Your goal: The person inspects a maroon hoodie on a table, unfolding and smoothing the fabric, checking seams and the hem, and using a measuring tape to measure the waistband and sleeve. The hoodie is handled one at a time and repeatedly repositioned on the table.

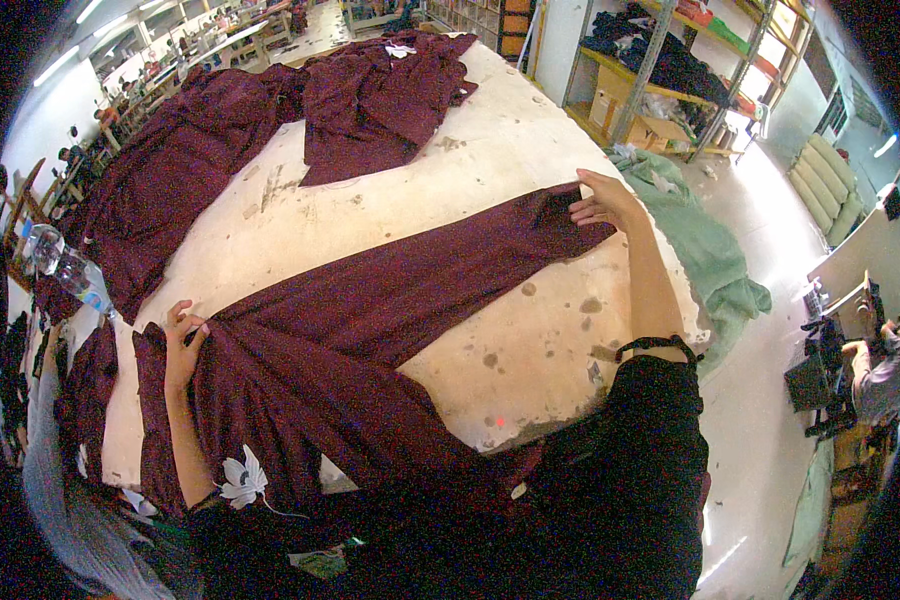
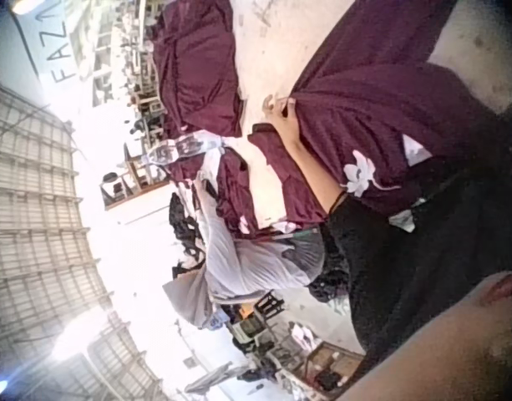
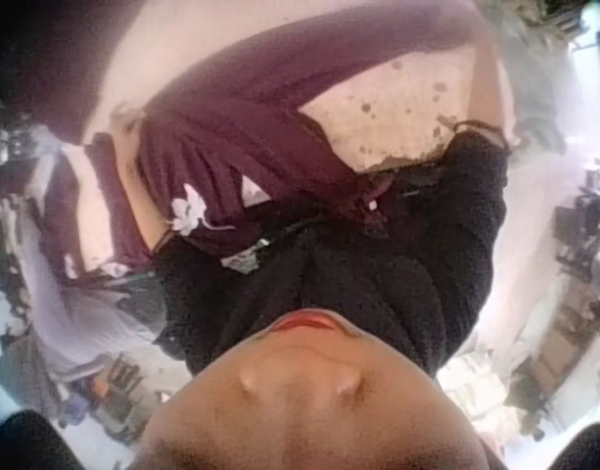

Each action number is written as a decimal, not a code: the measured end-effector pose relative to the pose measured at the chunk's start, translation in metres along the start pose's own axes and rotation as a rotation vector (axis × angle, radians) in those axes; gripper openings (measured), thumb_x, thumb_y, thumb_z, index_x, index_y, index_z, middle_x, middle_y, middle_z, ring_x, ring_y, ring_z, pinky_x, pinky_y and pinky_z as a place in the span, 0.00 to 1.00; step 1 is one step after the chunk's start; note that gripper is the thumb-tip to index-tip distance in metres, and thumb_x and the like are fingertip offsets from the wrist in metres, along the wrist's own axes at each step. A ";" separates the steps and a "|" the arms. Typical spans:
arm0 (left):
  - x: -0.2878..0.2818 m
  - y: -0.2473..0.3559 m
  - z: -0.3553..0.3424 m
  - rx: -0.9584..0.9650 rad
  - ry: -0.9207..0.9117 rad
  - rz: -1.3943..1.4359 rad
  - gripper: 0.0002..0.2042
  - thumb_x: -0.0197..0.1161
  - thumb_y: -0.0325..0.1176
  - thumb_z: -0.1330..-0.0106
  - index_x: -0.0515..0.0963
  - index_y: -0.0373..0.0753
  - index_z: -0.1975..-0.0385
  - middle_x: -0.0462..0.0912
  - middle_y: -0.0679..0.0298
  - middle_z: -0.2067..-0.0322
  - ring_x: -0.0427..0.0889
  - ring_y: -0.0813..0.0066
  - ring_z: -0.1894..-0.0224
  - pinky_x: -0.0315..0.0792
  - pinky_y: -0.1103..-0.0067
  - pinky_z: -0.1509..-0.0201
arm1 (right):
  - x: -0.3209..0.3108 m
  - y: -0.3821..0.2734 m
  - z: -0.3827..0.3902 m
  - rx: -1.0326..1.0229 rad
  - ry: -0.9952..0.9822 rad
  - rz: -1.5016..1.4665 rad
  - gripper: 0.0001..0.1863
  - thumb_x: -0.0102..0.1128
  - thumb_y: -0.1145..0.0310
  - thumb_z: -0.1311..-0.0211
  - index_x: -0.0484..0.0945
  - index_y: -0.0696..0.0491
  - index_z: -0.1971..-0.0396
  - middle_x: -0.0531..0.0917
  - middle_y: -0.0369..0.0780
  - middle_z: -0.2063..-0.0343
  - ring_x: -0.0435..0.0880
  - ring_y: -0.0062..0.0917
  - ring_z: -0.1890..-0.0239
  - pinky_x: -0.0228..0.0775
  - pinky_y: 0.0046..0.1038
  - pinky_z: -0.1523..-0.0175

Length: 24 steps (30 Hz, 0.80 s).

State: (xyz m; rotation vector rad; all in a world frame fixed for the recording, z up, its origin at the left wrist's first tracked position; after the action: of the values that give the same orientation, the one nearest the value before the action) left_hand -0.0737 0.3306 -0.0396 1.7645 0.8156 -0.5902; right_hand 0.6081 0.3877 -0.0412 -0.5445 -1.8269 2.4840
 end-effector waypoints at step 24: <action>0.004 -0.003 -0.004 0.052 -0.012 0.003 0.05 0.61 0.29 0.45 0.73 0.36 0.74 0.65 0.60 0.47 0.61 0.62 0.42 0.51 0.66 0.36 | -0.008 -0.064 0.052 -0.596 -0.084 -0.150 0.10 0.51 0.66 0.38 0.72 0.59 0.66 0.77 0.37 0.75 0.78 0.21 0.77 0.68 0.20 0.71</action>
State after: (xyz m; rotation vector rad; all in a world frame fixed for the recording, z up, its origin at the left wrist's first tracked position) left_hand -0.0732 0.3360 -0.0433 1.8077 0.7958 -0.6248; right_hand 0.5885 0.3589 0.0341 -0.2891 -2.5368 1.8708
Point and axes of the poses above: each hand's wrist, its own z-axis away from the middle knuckle, its own x-axis out of the palm, y = z × x, the point moved 9 cm from there along -z, towards the middle knuckle
